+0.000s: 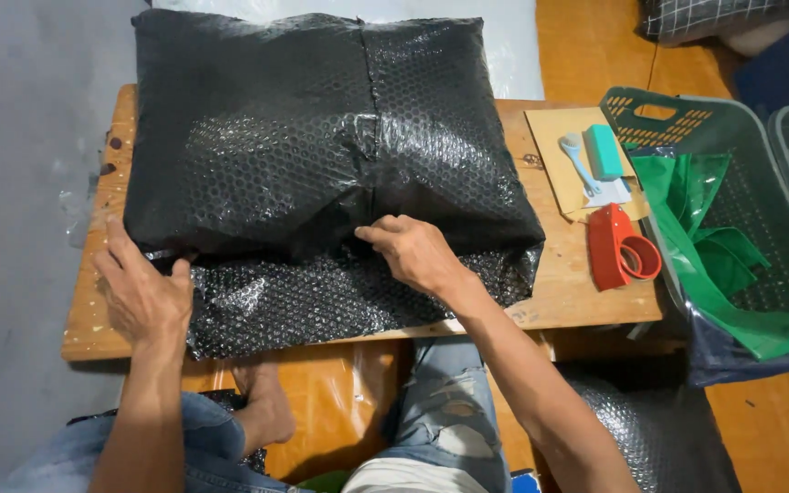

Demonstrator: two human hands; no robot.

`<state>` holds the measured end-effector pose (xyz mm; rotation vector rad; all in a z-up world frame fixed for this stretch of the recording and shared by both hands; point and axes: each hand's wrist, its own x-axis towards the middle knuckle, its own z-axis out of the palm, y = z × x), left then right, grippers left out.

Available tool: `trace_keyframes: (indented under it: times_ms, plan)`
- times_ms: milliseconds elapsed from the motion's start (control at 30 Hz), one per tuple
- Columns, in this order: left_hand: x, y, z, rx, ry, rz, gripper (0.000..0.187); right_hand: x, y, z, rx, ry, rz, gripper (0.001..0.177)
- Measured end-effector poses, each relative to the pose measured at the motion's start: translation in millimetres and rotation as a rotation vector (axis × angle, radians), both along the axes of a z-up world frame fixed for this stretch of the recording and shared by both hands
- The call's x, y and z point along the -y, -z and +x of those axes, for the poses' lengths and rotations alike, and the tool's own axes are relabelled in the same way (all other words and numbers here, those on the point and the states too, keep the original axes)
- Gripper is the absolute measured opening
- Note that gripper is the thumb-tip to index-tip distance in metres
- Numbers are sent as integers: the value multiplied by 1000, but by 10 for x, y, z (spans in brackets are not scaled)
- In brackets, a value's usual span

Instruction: The person seals a large black bubble mailer on a wooden table. They fold the edges, press the seams, and use a red handheld tape dispenser to apply tape to secure the package.

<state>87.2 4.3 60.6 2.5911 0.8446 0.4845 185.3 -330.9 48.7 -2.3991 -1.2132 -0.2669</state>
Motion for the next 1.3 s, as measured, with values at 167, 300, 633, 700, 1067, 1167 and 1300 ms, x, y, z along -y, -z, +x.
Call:
trace_keyframes:
  times_ms: [167, 300, 633, 700, 1067, 1167, 1300]
  plan:
    - [90, -66, -30, -23, -6, 177, 121, -3, 81, 2, 34, 33, 20, 38]
    - [190, -7, -126, 224, 257, 610, 88, -3, 97, -14, 31, 22, 74, 34]
    - [618, 332, 462, -248, 1065, 209, 51, -50, 295, 17, 122, 192, 130, 12]
    - [641, 257, 549, -384, 1050, 234, 53, -40, 330, 60, 94, 169, 146, 10]
    - [870, 678, 828, -549, 985, 241, 55, -91, 290, -34, 31, 194, 202, 9]
    - [930, 685, 854, -510, 975, 226, 50, -29, 333, -90, 72, 229, 128, 10]
    - [1013, 441, 852, -593, 969, 163, 47, 85, 612, 56, 149, 234, 85, 15]
